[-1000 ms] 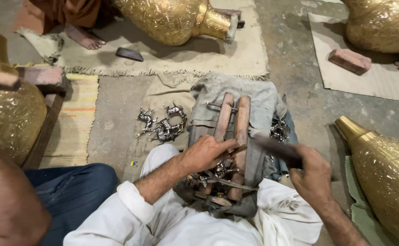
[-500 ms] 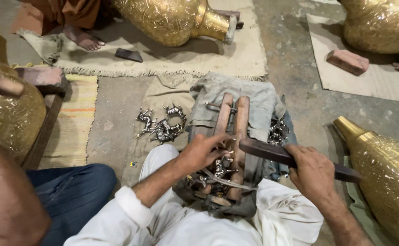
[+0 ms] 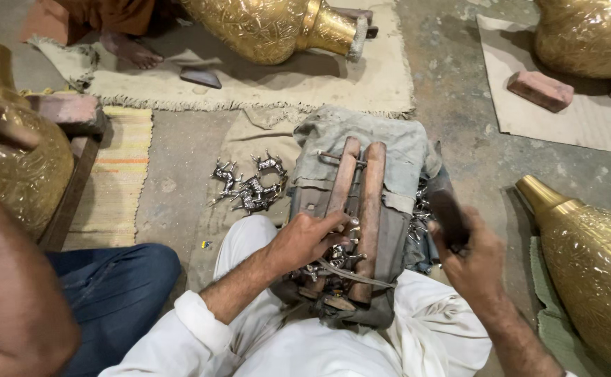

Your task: The person sits on the floor and hammers small silver-colored ornamental metal pieces against a wooden mandrel stake, repositioning each piece by hand between strikes. Other workers hammer large engraved brass vases nearby on the floor.

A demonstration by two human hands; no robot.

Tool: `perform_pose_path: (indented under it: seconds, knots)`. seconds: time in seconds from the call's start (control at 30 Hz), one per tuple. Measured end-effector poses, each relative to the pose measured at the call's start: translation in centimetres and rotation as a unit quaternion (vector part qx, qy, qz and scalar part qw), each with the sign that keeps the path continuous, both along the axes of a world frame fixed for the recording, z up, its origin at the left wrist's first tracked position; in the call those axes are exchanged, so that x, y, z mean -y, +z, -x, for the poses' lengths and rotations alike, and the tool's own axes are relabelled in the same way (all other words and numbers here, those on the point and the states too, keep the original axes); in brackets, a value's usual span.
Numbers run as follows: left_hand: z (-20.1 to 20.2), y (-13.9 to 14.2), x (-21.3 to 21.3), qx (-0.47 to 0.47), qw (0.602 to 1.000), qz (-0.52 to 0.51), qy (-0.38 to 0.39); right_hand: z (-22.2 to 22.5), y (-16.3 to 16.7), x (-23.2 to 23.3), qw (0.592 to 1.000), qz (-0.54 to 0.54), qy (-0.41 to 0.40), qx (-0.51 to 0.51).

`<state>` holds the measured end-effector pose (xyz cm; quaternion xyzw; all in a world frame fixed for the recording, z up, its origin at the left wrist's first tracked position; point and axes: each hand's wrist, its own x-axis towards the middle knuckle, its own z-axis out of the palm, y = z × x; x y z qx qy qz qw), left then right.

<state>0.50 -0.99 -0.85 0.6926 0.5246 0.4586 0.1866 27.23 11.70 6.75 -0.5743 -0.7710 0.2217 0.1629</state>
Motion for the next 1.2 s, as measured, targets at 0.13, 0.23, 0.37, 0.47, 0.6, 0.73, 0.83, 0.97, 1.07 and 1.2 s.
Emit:
perform_pose_path:
  seconds: [0.13, 0.23, 0.37, 0.47, 0.6, 0.73, 0.83, 0.97, 1.07, 1.2]
  knots:
    - [-0.1, 0.0, 0.0, -0.013, 0.999, 0.039, -0.006, 0.2, 1.9, -0.2, 0.925, -0.258, 0.242, 0.142]
    - [-0.3, -0.2, -0.1, -0.005, 1.0, -0.001, 0.006, 0.5, 2.7, -0.8, 0.929, -0.232, 0.261, 0.121]
    - [-0.2, -0.4, -0.3, -0.006, 1.0, 0.002, 0.003, 0.8, 3.3, -1.2, 0.928, -0.23, 0.262, 0.133]
    - [-0.1, -0.5, -0.1, -0.012, 1.0, 0.024, 0.013, 0.9, 3.7, -1.2, 0.915, -0.245, 0.284, 0.148]
    - [0.0, -0.5, 0.0, 0.015, 1.0, 0.016, -0.008, 1.0, 4.0, -1.3, 0.972, -0.142, 0.182, 0.049]
    - [-0.2, -0.4, -0.2, 0.008, 1.0, 0.019, -0.007, 1.0, 3.5, -1.1, 0.934, -0.225, 0.251, 0.117]
    - [-0.3, -0.2, -0.1, 0.007, 1.0, 0.009, 0.006, 1.0, 3.0, -1.2, 0.957, -0.185, 0.216, 0.062]
    - [-0.2, 0.0, -0.1, 0.008, 1.0, -0.001, -0.003, 0.8, 2.9, -1.3, 0.939, -0.232, 0.238, 0.082]
    - [-0.4, 0.1, -0.2, -0.003, 0.999, 0.032, 0.01, 0.6, 3.3, -1.3, 0.953, -0.204, 0.217, 0.061]
    - [-0.2, 0.0, -0.3, 0.006, 1.0, 0.018, -0.002, 0.9, 3.8, -1.0, 0.94, -0.227, 0.249, 0.053]
